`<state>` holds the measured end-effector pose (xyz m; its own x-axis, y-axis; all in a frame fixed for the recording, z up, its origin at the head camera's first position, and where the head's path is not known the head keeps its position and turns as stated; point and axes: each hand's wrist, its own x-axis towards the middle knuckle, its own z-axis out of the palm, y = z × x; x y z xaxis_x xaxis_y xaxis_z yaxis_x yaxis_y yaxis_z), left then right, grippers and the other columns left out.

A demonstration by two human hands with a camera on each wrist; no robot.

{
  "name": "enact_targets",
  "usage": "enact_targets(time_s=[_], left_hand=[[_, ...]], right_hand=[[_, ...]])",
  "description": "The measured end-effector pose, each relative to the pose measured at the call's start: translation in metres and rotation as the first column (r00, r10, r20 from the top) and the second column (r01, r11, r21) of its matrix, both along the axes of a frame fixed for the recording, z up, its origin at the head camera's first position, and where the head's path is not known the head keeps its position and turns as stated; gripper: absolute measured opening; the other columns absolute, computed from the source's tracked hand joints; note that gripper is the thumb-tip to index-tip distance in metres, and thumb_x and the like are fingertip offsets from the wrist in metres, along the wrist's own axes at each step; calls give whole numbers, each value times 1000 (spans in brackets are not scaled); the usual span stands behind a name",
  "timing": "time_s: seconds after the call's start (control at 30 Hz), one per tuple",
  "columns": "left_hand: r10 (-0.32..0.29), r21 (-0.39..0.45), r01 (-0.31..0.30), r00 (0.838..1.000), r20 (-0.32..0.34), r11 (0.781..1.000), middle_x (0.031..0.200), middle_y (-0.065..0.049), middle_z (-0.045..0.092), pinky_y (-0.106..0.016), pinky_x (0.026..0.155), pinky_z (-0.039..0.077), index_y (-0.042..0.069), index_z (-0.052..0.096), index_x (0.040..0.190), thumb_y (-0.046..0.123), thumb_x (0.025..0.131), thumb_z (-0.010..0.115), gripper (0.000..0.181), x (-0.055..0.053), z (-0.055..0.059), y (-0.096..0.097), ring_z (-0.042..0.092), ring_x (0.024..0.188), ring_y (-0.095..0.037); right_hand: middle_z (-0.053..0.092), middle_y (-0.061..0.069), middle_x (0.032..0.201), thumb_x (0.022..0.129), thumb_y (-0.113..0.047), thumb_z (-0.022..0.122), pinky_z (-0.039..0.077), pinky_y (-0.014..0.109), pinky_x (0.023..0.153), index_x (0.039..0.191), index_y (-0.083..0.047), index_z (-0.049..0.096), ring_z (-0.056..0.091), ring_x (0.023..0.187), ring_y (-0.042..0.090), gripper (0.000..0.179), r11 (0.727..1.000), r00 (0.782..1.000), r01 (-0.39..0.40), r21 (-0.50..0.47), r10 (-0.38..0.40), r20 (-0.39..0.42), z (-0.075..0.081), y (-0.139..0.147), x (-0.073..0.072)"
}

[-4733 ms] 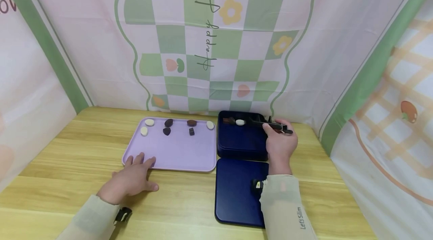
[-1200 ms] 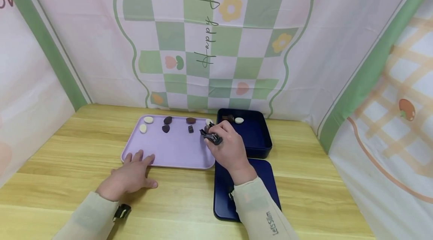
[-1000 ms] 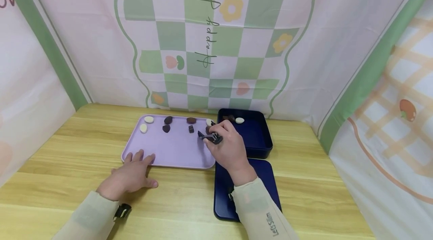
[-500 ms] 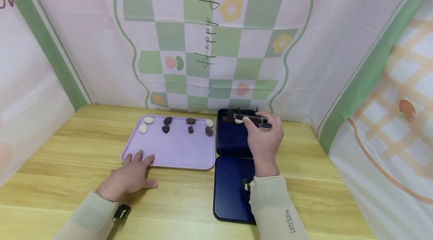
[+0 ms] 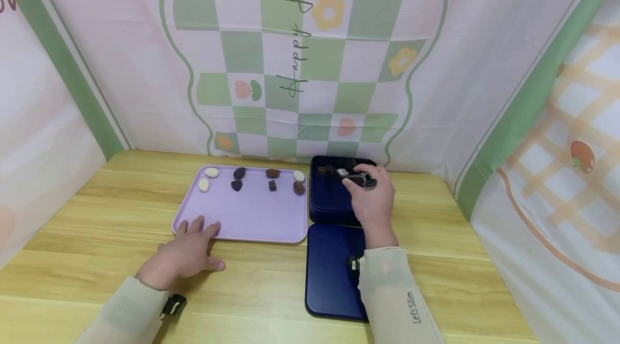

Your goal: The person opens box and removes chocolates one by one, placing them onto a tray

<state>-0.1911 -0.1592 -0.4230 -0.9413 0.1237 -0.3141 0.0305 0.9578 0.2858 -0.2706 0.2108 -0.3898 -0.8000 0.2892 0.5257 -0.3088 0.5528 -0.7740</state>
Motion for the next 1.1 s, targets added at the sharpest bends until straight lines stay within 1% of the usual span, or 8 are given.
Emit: enact_targets(time_s=[0.17, 0.33, 0.53, 0.6, 0.77, 0.9, 1.0, 1.1], left_hand=[[2, 4, -2, 1000, 0, 1000, 161, -27, 14, -91, 85, 14, 14, 38, 155, 55, 79, 78, 94, 0, -1, -1, 5, 141, -58], [2, 4, -2, 1000, 1, 1000, 161, -27, 15, -91, 85, 14, 14, 39, 154, 54, 79, 78, 94, 0, -1, 0, 5, 141, -58], [1, 4, -1, 1000, 3, 1000, 160, -27, 15, -91, 84, 14, 14, 39, 154, 54, 79, 78, 94, 0, 0, 0, 5, 141, -58], [3, 3, -3, 1000, 3, 1000, 161, -27, 14, -91, 84, 15, 14, 39, 154, 54, 80, 78, 94, 0, 0, 0, 5, 141, -58], [5, 4, -5, 1000, 3, 1000, 161, -27, 14, -91, 85, 14, 14, 38, 155, 54, 79, 78, 94, 0, 0, 0, 5, 141, -58], [1, 4, -1, 1000, 1, 1000, 160, -27, 15, -91, 84, 15, 14, 39, 154, 55, 79, 78, 94, 0, 1, 0, 5, 141, -59], [-2, 3, 2, 1000, 1, 1000, 160, -27, 15, -91, 84, 15, 14, 39, 154, 55, 79, 78, 94, 0, 2, 0, 6, 141, -59], [-1, 3, 1, 1000, 3, 1000, 160, -27, 15, -91, 85, 14, 14, 38, 154, 55, 79, 77, 94, 1, 2, 0, 5, 141, -59]], right_hand=[[62, 9, 110, 74, -5, 88, 51, 18, 74, 104, -9, 74, 60, 94, 23, 33, 999, 999, -36, 11, 36, 4, -5, -2, -2], [64, 8, 110, 74, -3, 89, 51, 17, 72, 103, -8, 74, 61, 90, 19, 33, 998, 998, -56, 20, 56, -19, -8, -2, -3], [64, 9, 110, 75, -4, 88, 50, 19, 74, 104, -5, 73, 61, 94, 23, 33, 997, 999, -48, 57, 48, -11, -9, -2, -5], [64, 9, 108, 75, -4, 88, 50, 21, 75, 103, -5, 73, 62, 94, 25, 32, 998, 999, -45, 47, 45, -1, -7, -2, -4], [64, 7, 107, 78, -11, 87, 52, 27, 73, 104, -6, 72, 62, 88, 22, 31, 1000, 996, -15, -1, 15, 83, 5, -3, 3], [64, 6, 110, 81, -20, 86, 53, 35, 75, 108, -10, 71, 63, 89, 24, 32, 1000, 979, 20, -12, -17, 203, 21, -3, 12], [67, 8, 108, 80, -24, 85, 51, 39, 79, 107, -12, 71, 62, 93, 27, 33, 997, 961, 59, 41, -67, 267, 35, -3, 19], [69, 9, 105, 79, -25, 85, 49, 40, 78, 105, -14, 71, 61, 92, 30, 32, 992, 949, 81, 94, -106, 298, 44, -3, 24]])
